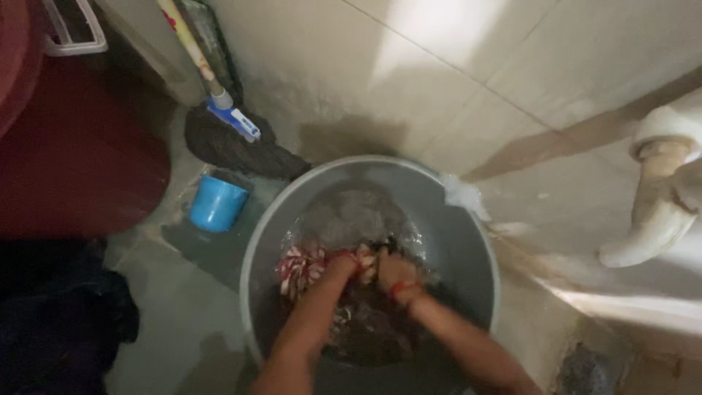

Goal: The person is washing clothes by hand in a basin filled with soapy water. They scrub and rinse the clothes, then wring them out and place them aside.

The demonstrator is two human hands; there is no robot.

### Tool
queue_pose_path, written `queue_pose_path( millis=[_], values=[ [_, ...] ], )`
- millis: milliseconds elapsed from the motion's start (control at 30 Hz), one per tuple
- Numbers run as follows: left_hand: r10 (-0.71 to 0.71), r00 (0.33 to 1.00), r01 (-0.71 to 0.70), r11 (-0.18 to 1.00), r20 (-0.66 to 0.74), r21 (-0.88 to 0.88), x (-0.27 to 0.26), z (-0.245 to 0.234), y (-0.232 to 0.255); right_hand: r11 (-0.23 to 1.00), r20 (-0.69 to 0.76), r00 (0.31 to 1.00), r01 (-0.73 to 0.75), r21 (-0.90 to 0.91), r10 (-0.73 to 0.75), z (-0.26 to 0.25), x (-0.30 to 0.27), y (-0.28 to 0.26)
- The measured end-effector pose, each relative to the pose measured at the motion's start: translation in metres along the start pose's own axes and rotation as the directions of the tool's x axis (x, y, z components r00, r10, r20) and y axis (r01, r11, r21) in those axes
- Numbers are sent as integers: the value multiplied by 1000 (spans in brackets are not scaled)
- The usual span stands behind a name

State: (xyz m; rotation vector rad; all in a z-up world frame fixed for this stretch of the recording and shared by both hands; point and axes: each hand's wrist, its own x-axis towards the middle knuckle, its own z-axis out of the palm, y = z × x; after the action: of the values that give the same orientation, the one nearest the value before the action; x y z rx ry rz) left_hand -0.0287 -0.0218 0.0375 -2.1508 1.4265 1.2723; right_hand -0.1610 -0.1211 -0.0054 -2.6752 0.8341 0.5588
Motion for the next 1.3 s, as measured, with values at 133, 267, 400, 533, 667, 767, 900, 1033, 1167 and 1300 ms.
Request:
queue_pose_path(
  millis=[133,267,400,533,667,767,900,1033,1167,1300],
  values=[
    [-94,993,93,996,73,11,7,26,-28,1000,-6,1000,-15,24,15,18,-57,-26],
    [-186,974,181,982,129,52,-2,42,-45,981,42,993,116,-157,-110,51,-88,-42],
    [-117,988,111,992,102,59,-13,27,-28,991,249,966,88,-98,-61,57,-70,-54],
    [66,993,-59,995,-95,74,-32,-20,1,976,309,940,85,201,-145,15,-22,-13],
    [-38,963,52,998,-265,46,-70,-27,-32,981,335,926,129,145,-172,0,6,29],
    [-391,897,303,884,-206,-356,-82,13,-37,987,300,947,69,143,-110,23,-10,29],
    [-266,928,-15,676,-262,-737,-30,59,25,993,211,974,62,104,-83,20,-3,17],
    [-448,847,237,800,-285,-552,18,85,22,988,150,986,45,149,-67,8,-3,30],
    [-295,898,179,923,-327,-340,40,63,-19,989,9,1000,26,144,-28,-14,28,38],
    [-126,969,90,982,-214,-167,49,22,-41,964,-459,870,250,95,-180,-19,57,35]
  ],
)
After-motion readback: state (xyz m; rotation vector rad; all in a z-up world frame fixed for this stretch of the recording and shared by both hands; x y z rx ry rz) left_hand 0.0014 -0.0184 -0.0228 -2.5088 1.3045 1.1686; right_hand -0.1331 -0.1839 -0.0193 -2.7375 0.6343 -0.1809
